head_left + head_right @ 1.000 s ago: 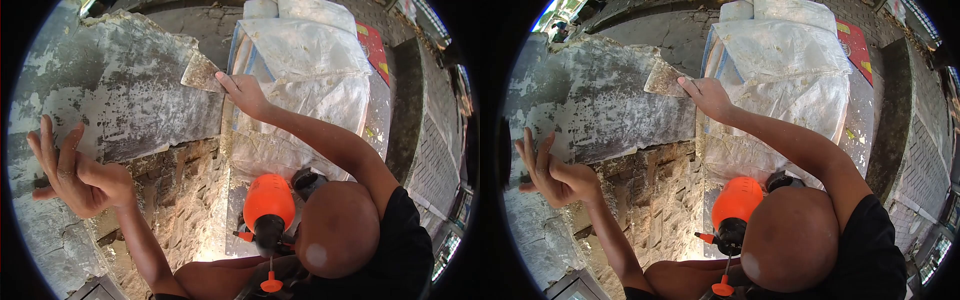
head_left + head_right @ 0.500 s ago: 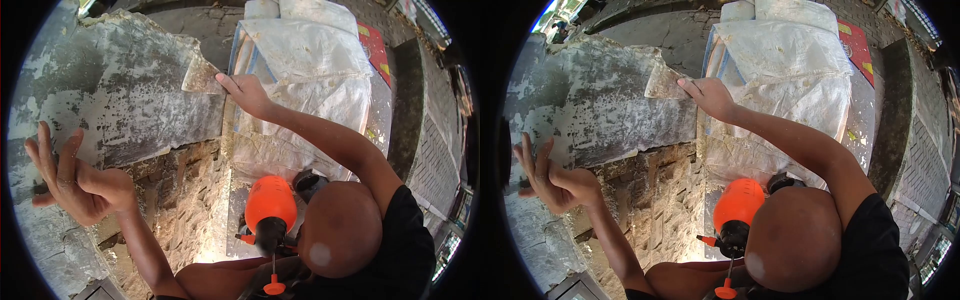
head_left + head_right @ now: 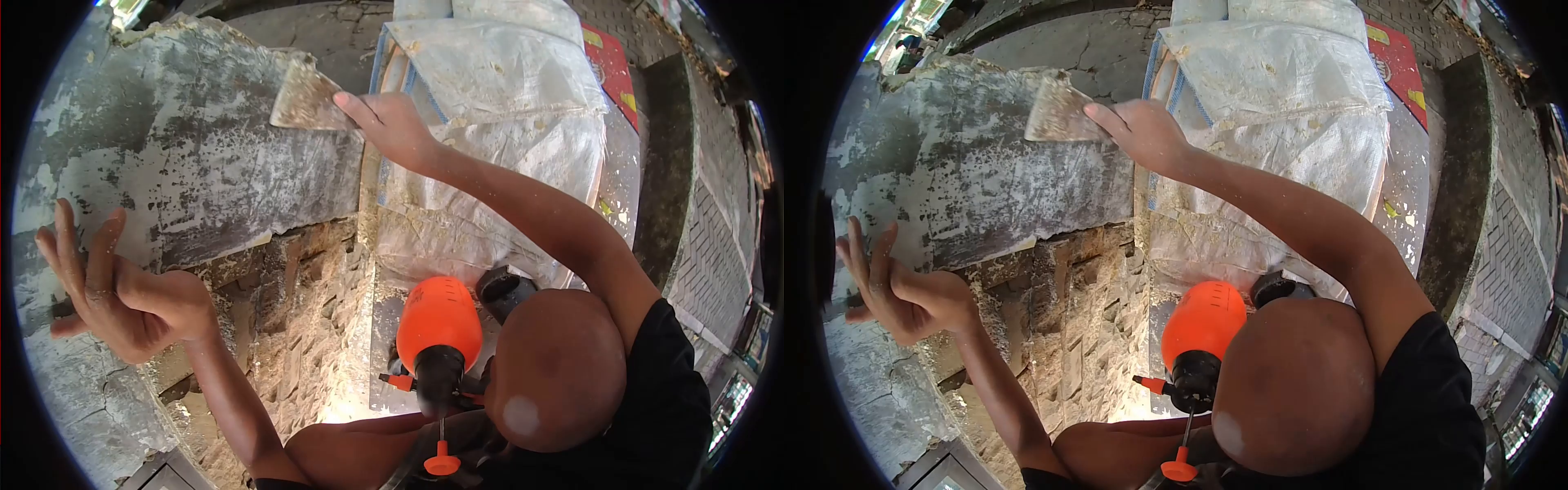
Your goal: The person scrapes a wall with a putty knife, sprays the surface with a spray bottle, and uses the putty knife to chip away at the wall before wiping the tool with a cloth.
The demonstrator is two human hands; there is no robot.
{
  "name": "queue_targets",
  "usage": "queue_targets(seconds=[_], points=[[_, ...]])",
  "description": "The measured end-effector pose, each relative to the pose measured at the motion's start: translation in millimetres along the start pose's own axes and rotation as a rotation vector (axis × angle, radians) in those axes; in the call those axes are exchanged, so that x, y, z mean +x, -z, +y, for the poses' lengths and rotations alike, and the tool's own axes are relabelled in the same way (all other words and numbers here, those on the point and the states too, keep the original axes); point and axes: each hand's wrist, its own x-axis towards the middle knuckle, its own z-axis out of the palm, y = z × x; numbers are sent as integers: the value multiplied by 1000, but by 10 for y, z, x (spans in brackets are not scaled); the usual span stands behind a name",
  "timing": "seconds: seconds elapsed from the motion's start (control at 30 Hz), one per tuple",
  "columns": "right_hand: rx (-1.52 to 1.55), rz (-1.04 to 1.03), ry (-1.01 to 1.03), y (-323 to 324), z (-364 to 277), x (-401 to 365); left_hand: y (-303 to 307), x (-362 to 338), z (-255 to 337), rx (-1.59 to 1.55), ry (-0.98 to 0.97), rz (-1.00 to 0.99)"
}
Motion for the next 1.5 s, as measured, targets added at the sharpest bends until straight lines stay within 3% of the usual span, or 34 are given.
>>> queue_targets(seconds=[0.17,0.57,0.67,0.77,0.97,1.13,1.3,1.5], points=[[-43,-65,-88,2,128,-143,-22,21,37,38,47,34],[41,44,114,151,-623,149,-21,-65,52,91,107,42],[-17,26,122,80,-364,46,19,-6,48,112,57,-2],[-154,-136,-91,-30,142,-276,12,63,84,127,48,-4],[-181,-285,-313,-80,826,-836,10,53,90,79,65,-32],[-160,-212,-256,-29,816,-739,20,94,144,112,67,-35],[-32,-180,-166,-194,963,-591,4,94,131,87,83,-19],[746,-312,-502,-379,1120,-679,7,85,97,76,66,-25]])
